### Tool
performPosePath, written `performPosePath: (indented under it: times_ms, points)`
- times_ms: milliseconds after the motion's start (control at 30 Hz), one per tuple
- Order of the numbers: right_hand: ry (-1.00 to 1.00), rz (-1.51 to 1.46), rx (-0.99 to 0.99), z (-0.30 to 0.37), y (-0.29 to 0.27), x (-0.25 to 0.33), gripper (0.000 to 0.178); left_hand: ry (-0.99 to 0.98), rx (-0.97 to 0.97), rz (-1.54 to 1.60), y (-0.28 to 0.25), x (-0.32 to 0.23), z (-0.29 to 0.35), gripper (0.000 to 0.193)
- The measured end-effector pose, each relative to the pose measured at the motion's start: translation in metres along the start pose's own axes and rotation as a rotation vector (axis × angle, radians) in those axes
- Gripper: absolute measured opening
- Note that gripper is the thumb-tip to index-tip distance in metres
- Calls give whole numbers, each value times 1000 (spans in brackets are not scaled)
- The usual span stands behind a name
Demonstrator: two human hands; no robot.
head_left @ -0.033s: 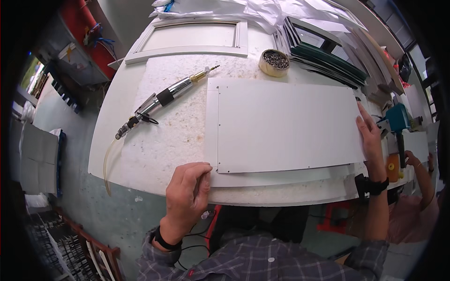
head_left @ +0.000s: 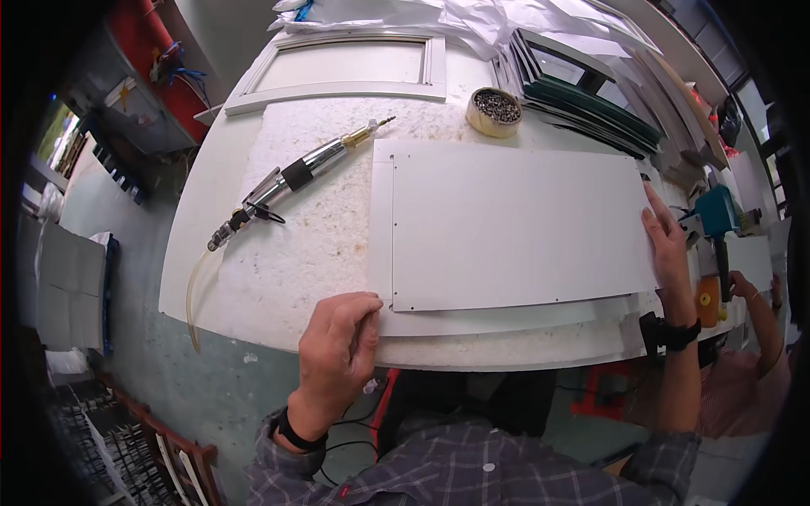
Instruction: The person places a black rectangular panel onto a white frame on a workbench. They then pick up a white rectangular board and align it with the frame. Using a pneumatic screwdriver, the person drives multiple screws into the board to secure it to the frame.
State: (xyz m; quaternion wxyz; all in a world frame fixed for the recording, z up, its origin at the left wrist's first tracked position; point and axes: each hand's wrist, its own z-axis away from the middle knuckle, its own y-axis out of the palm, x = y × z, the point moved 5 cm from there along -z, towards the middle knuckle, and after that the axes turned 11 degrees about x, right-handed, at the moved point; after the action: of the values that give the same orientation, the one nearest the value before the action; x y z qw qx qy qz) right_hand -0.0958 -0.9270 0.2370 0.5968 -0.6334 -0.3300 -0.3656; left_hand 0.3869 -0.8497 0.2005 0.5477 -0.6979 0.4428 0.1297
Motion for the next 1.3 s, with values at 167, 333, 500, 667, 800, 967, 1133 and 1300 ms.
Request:
performPosePath:
  times_ms: [167,333,500,667,800,967,1133,1300]
  points:
    - [13,24,-20,2,-1,-4,55,90,54,-117,3,-8,1,33]
    - [11,30,-23,2,1,-4,55,121,76,-155,8,-6,10,47]
    - [15,29,-19,2,3,-1,55,187,169,-337,12,-9,12,55]
    - [6,9,-26,5,4,2,54,185,193,-350,13,-10,11,58]
    - [50,6,-30,5,7,4,55,194,245,-298,7,-6,6,61]
    - [38,-5,-24,5,9,1,55,-7,266,-114,-4,1,-19,64]
    - [33,-4,-18,4,12,6,55,68,316,-211,0,-2,-30,65]
    - [69,9,-8,11,6,1,57,108,414,-259,5,-7,-41,62]
